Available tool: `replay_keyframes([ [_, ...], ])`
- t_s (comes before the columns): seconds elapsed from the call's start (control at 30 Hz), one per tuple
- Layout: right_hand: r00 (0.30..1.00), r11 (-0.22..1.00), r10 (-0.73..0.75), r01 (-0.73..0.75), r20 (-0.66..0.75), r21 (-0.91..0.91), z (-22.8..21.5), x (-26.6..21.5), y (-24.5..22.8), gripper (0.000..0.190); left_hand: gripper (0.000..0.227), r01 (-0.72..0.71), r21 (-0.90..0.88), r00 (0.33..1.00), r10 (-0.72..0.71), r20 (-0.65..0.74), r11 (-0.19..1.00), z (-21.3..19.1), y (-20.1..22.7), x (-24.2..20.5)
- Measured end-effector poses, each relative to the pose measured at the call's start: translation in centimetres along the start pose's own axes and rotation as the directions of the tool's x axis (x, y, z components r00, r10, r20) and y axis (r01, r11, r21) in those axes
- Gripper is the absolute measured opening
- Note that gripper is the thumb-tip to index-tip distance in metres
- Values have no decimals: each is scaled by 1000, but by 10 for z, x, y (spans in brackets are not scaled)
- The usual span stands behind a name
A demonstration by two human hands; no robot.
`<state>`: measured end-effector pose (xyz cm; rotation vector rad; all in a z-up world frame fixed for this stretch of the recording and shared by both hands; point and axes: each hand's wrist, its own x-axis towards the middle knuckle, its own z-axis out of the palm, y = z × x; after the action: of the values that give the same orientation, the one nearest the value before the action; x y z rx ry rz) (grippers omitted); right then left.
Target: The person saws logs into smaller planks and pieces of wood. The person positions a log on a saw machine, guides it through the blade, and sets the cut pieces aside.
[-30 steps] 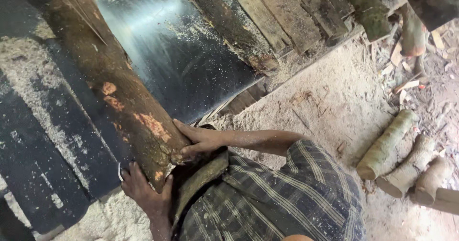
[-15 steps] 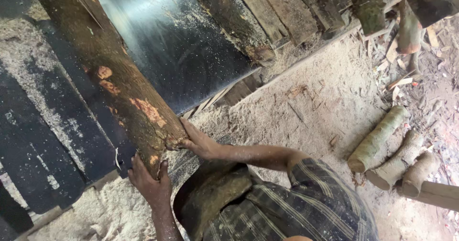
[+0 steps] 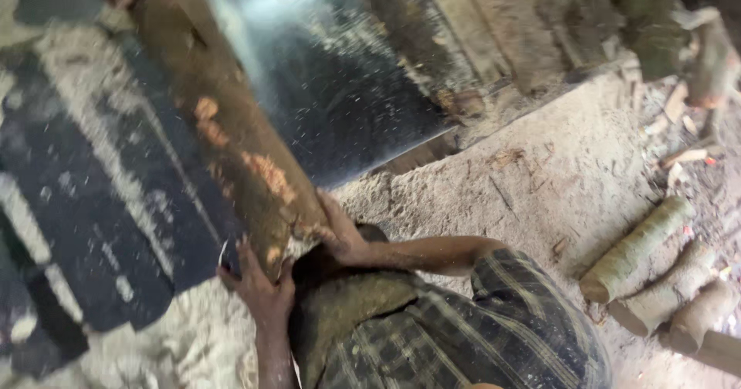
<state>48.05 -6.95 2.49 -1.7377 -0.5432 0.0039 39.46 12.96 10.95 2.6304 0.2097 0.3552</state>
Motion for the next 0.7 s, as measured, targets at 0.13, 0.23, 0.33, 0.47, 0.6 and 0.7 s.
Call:
replay_keyframes([
  [0.13, 987, 933, 154, -159, 40, 322, -10, 12, -12, 98, 90, -36, -50, 999, 38, 37, 998, -1, 2, 21],
  [0.23, 970, 873, 232, -239, 69, 425, -11, 33, -34, 102, 91, 17, 36, 996, -20, 86, 999, -5, 3, 32],
  [0.33, 978, 852, 181, -207, 101, 481, -16, 60, -41, 98, 98, 27, 46, 994, -32, 102, 999, -3, 5, 54],
  [0.47, 993, 954, 104, -113, 49, 279, -15, 85, -23, 88, 105, 22, 34, 993, -26, 117, 999, 4, -2, 80],
  [0.6, 997, 980, 73, -72, -1, 187, -10, 111, 8, 86, 109, 51, 32, 984, -56, 168, 998, 14, -16, 110],
  [0.7, 999, 999, -10, 12, -35, 47, -9, 130, 22, 76, 111, 85, 45, 987, -91, 133, 995, 20, -25, 132],
])
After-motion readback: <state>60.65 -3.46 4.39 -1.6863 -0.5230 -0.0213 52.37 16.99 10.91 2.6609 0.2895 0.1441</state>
